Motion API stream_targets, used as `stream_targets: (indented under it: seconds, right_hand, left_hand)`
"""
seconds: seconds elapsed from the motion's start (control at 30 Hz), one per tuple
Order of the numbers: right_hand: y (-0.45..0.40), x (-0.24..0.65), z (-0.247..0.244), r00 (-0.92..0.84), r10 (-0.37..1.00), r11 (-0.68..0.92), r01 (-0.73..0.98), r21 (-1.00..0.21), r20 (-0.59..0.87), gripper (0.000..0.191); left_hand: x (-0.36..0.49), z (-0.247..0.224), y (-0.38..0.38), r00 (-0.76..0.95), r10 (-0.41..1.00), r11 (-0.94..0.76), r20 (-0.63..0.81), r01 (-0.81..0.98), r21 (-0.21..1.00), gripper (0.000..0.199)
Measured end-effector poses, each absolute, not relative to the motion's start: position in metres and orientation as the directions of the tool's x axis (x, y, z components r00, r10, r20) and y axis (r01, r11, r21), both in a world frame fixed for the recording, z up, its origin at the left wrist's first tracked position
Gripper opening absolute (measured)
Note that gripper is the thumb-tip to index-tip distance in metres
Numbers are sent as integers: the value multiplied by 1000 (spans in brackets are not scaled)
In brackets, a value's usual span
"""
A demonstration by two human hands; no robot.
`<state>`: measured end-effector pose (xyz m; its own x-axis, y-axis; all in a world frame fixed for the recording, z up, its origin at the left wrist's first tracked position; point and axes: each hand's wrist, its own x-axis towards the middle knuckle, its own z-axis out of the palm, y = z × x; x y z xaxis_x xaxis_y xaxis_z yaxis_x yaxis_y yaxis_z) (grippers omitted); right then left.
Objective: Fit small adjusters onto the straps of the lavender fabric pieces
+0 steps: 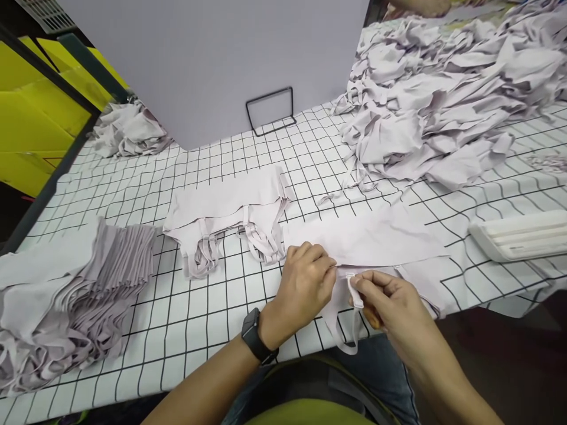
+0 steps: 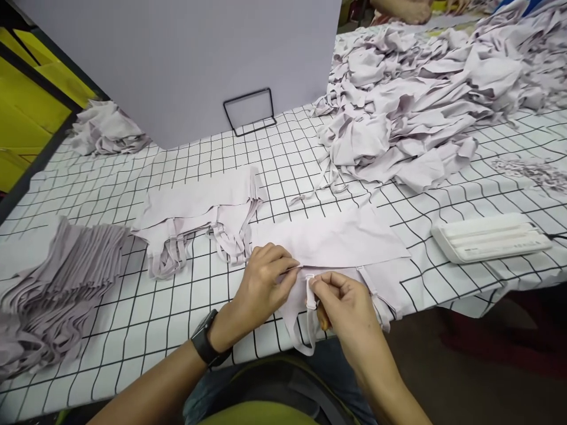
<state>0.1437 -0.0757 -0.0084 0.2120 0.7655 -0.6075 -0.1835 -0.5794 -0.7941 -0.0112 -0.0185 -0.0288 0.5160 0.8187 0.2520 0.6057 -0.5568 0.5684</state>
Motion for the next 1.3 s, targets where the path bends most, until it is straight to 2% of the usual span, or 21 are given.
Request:
stream_targets:
  seconds: [0.13,0.33,0.5,0.7,0.9,1.1,1.3]
  right_hand:
    - [-63,138,-4,226,750,-578,-233,-782,-621,41]
    - [-56,136,-2,215,764,-558,-254,-790,-608,45]
    - [-56,137,-4,194,766,-564,-257,-785,-613,44]
    - [-57,137,-6,192,784,-549,-230,-804,-590,41]
    - [-53,140,-2,138,760,-612,-177,-771,-635,37]
    - [-51,141,-2,119,756,-627,-151,-764,-644,32]
    - [-48,143,-1,77,726,-670,-151,-727,-684,35]
  left_hand:
    - [-11,-30,-18,500,828,-531,254,554,641,14]
    - [-12,-31,-18,535,799,-575,275,545,610,19]
    - [-12,-31,-19,576,758,-639,307,560,528,23]
    - [-11,-29,-20,667,671,-741,324,577,344,23]
    - [-12,-25,-18,736,600,-800,313,555,230,26]
    - [-14,-27,-18,748,589,-808,304,555,200,28]
    - [-14,-28,-16,766,550,-833,332,527,167,29]
